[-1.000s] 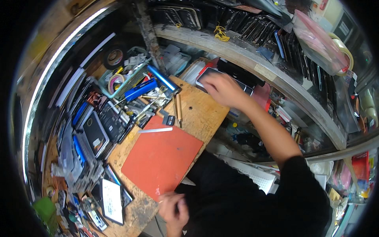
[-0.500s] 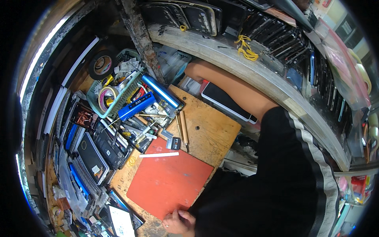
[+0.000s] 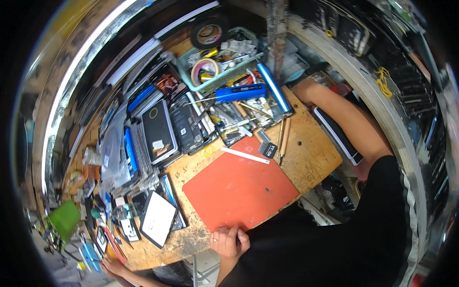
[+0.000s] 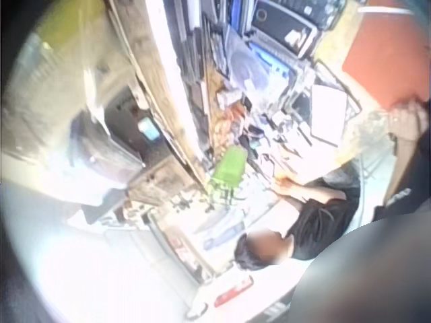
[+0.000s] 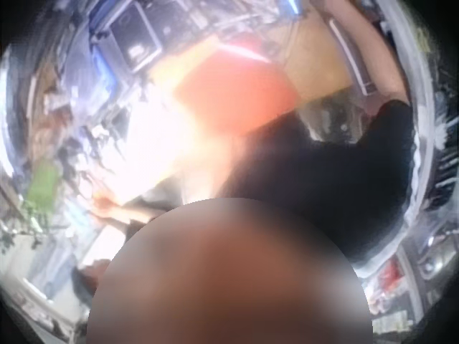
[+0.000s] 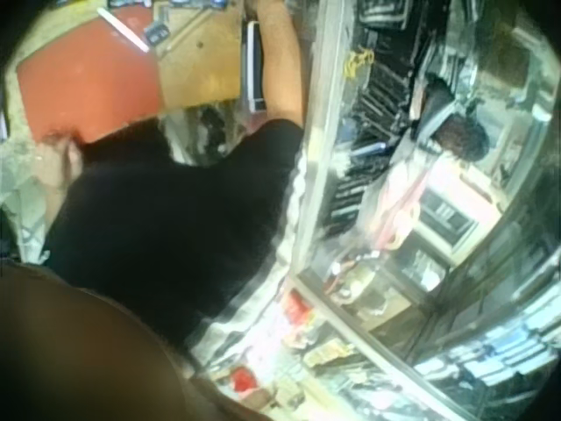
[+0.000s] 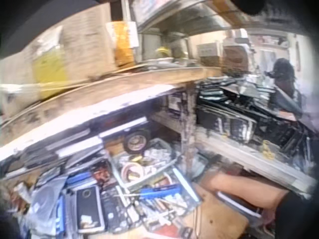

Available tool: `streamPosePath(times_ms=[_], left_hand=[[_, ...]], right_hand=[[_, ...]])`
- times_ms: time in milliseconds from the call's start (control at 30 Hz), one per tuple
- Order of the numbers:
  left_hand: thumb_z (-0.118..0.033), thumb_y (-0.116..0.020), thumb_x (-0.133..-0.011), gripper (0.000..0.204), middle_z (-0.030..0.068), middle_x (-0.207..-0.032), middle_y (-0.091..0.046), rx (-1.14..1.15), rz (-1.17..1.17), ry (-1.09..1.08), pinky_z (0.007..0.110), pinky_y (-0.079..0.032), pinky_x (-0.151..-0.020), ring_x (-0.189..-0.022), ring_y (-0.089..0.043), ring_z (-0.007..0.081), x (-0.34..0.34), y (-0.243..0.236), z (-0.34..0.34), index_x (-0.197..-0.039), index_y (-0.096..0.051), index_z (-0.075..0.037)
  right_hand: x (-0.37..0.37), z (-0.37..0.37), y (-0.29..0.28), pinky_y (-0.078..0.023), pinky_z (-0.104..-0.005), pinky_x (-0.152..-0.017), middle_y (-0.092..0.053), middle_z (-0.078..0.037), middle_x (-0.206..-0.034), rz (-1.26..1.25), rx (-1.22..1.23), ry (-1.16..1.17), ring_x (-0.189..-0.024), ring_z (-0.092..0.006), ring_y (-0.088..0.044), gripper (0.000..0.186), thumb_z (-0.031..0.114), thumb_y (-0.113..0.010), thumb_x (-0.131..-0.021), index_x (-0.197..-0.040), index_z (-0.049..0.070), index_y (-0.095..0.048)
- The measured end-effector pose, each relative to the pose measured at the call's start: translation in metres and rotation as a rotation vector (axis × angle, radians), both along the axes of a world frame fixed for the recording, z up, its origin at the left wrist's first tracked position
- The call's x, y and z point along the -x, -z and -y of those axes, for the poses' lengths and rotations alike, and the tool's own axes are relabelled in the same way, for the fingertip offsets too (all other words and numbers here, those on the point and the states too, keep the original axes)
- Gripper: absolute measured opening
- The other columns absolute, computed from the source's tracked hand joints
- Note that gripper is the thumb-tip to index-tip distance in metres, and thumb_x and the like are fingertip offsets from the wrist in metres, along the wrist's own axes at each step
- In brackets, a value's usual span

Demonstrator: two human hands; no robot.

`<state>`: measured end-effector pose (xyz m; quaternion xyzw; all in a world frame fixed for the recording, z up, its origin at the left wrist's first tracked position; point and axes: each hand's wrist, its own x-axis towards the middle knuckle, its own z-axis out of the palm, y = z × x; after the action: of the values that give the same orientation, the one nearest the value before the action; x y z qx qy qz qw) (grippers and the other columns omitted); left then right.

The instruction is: The person disassembles a smartphone, removes the battery, and reassembles the device using a screwdriver and a plastic pry tool. They then handle several phone cases and other components on the workbench.

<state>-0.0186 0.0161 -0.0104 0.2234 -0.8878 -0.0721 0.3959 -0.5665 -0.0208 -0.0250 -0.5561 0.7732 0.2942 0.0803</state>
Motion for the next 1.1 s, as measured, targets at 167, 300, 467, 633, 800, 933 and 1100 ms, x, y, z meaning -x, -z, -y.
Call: streamPosePath(times_ms=[167, 300, 467, 633, 800, 933, 1100], left_hand=[[-0.012, -0.07, -0.08, 0.01, 0.005, -0.07, -0.056, 0.015, -0.032, -0.02, 0.035, -0.046, -0.06, -0.061, -0.058, 0.0223, 0.003, 0.002, -0.002, -0.088, -0.071, -0.005], [-0.012, -0.071, -0.079, 0.013, 0.0051, -0.07, -0.057, 0.034, -0.013, -0.031, 0.035, -0.046, -0.06, -0.063, -0.059, 0.0223, 0.004, 0.001, -0.001, -0.09, -0.072, -0.005], [-0.012, -0.071, -0.079, 0.013, 0.0058, -0.072, -0.059, 0.002, -0.047, -0.031, 0.037, -0.047, -0.062, -0.065, -0.06, 0.0246, 0.0, 0.001, -0.001, -0.091, -0.073, -0.006], [-0.012, -0.07, -0.08, 0.014, 0.0098, -0.075, -0.061, 0.056, 0.028, -0.079, 0.043, -0.048, -0.066, -0.067, -0.061, 0.0305, 0.001, 0.005, -0.005, -0.092, -0.074, -0.005], [-0.01, -0.068, -0.082, 0.011, 0.0094, -0.074, -0.06, 0.081, 0.015, -0.049, 0.041, -0.048, -0.063, -0.066, -0.059, 0.0286, 0.003, 0.006, -0.003, -0.09, -0.073, -0.004], [-0.009, -0.068, -0.082, 0.009, 0.0091, -0.073, -0.06, 0.077, 0.005, -0.055, 0.041, -0.047, -0.063, -0.065, -0.059, 0.0285, 0.003, 0.006, -0.002, -0.088, -0.072, -0.005], [-0.01, -0.068, -0.083, 0.009, 0.0088, -0.073, -0.06, 0.103, 0.006, -0.088, 0.041, -0.047, -0.062, -0.066, -0.059, 0.0289, 0.007, 0.006, -0.003, -0.089, -0.072, -0.005]], right_hand=[[-0.011, 0.016, -0.003, -0.06, -0.0463, -0.088, -0.079, -0.017, -0.11, -0.044, -0.079, -0.035, -0.106, -0.0351, -0.075, 0.046, 0.018, -0.09, -0.063, -0.108, 0.011, -0.082], [-0.009, 0.016, -0.024, -0.06, -0.0462, -0.089, -0.079, -0.017, -0.111, -0.021, -0.191, -0.023, -0.107, -0.034, -0.075, 0.048, 0.016, -0.09, -0.062, -0.109, 0.01, -0.081], [0.005, 0.014, -0.048, -0.06, -0.0461, -0.09, -0.079, -0.016, -0.111, 0.059, -0.192, -0.04, -0.108, -0.0325, -0.075, 0.05, 0.015, -0.09, -0.062, -0.11, 0.008, -0.081], [0.035, -0.025, -0.038, -0.06, -0.0462, -0.083, -0.078, -0.023, -0.102, 0.13, 0.232, 0.091, -0.099, -0.0375, -0.076, 0.045, 0.011, -0.083, -0.066, -0.11, 0.008, -0.08], [0.051, -0.04, -0.031, -0.059, -0.0484, -0.087, -0.077, -0.019, -0.115, 0.154, 0.132, 0.083, -0.104, -0.0377, -0.074, 0.065, 0.015, -0.086, -0.068, -0.131, 0.014, -0.073], [0.054, -0.032, -0.054, -0.058, -0.048, -0.087, -0.076, -0.018, -0.113, 0.171, 0.233, -0.017, -0.104, -0.0374, -0.073, 0.06, 0.021, -0.087, -0.068, -0.127, 0.013, -0.074], [0.05, -0.071, -0.077, -0.056, -0.0472, -0.087, -0.074, -0.021, -0.11, 0.1, 0.689, -0.089, -0.102, -0.0379, -0.072, 0.052, 0.031, -0.084, -0.075, -0.122, 0.011, -0.074]])
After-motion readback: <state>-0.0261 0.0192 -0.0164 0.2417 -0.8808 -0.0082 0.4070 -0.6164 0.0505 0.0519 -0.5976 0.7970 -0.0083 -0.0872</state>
